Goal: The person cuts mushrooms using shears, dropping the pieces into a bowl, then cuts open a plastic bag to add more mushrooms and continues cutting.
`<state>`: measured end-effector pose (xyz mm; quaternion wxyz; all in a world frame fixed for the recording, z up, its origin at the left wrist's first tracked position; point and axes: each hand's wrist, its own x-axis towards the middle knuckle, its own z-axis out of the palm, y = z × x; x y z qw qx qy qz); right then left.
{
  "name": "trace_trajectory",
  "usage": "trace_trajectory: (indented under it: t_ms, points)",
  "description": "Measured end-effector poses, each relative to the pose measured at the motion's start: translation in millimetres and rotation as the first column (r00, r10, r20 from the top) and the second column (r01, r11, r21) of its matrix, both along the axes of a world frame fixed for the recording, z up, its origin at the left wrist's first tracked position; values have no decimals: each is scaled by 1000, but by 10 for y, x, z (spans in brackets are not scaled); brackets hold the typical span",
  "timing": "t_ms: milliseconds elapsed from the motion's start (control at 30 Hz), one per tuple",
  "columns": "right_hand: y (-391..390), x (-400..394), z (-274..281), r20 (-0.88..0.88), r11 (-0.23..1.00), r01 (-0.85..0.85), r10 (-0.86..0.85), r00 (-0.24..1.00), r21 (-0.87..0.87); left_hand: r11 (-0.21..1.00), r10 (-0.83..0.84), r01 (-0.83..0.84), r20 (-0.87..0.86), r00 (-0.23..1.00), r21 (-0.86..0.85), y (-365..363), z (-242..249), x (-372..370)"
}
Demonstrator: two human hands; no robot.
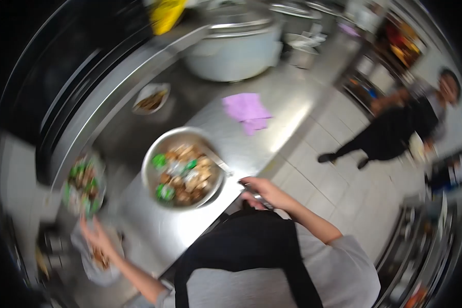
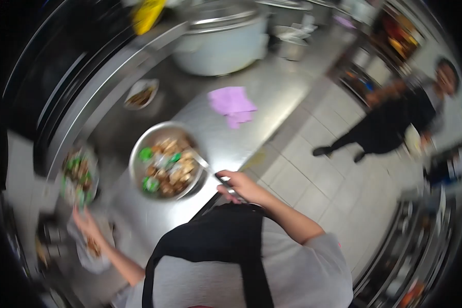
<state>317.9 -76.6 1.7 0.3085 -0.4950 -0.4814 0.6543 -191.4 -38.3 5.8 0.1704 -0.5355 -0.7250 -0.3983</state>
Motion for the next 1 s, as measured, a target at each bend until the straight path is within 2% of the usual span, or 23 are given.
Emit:
trace_trajectory:
  t_ms: [33,67,100,133,200,233,300,333,400,433,500,567,733,767,800,833,867,900,933,1000]
  points:
    - [-13,3,8,45,997,-9,5,999,78,987,-150,134,229,962,83,79,169,450]
    - [-24,1,30,-34,999,5,-4,999,45,965,-261,258,137,956,38,149,253,638]
    - [-39,12,-1,-64,998,10,-6,998,55,924,-374,382,260,890,22,205,341,891]
    - [-8,8,27,-64,998,-35,39,997,51,895,-427,442,161,890,-65,250,343,1078]
    - [-15,15,101,-104,999,-48,49,993,13,795,-549,590,245,799,-143,320,357,1524]
    - [0,26,-7,-43,999,-38,38,998,-12,736,-600,656,286,747,-168,384,305,1713]
    - [-1,-34,3,-52,999,-36,35,998,-20,616,-617,740,420,666,-269,448,259,2115]
    - [22,-55,22,-46,999,-34,33,998,-13,543,-695,781,356,625,-310,545,101,2217]
    - [10,-123,51,-72,999,39,-41,997,-20,353,-772,845,385,506,-401,647,117,2513]
    - [31,-128,80,-65,1000,-5,5,998,-1,306,-802,866,383,458,-395,728,74,2622]
    - [48,-123,127,-26,998,-46,47,999,48,278,-919,864,147,367,-421,928,-141,2810]
    - [50,-127,143,7,994,-59,59,998,87,253,-942,841,77,327,-479,1137,-347,2909]
    - [56,-110,159,0,987,-53,53,999,153,284,-950,771,-58,308,-570,1393,-563,2887]
    - [57,-112,184,78,982,-63,50,996,180,259,-952,802,-5,305,-539,1407,-523,2868]
    - [46,-101,202,76,982,-43,29,997,185,240,-950,826,50,308,-509,1408,-447,2830]
    - [46,-111,215,118,980,-39,16,993,197,210,-916,822,188,355,-530,1414,-366,2775]
    - [65,-141,225,159,976,-53,20,987,210,222,-912,817,184,367,-532,1437,-386,2730]
    - [53,-155,213,112,976,-25,0,994,214,217,-770,921,523,366,-325,1459,-449,2655]
    - [66,-165,201,94,978,-50,32,995,201,292,-555,951,792,252,-98,1469,-497,2544]
    - [66,-233,134,141,950,-23,-23,990,313,415,-297,910,944,143,-7,1344,-342,2444]
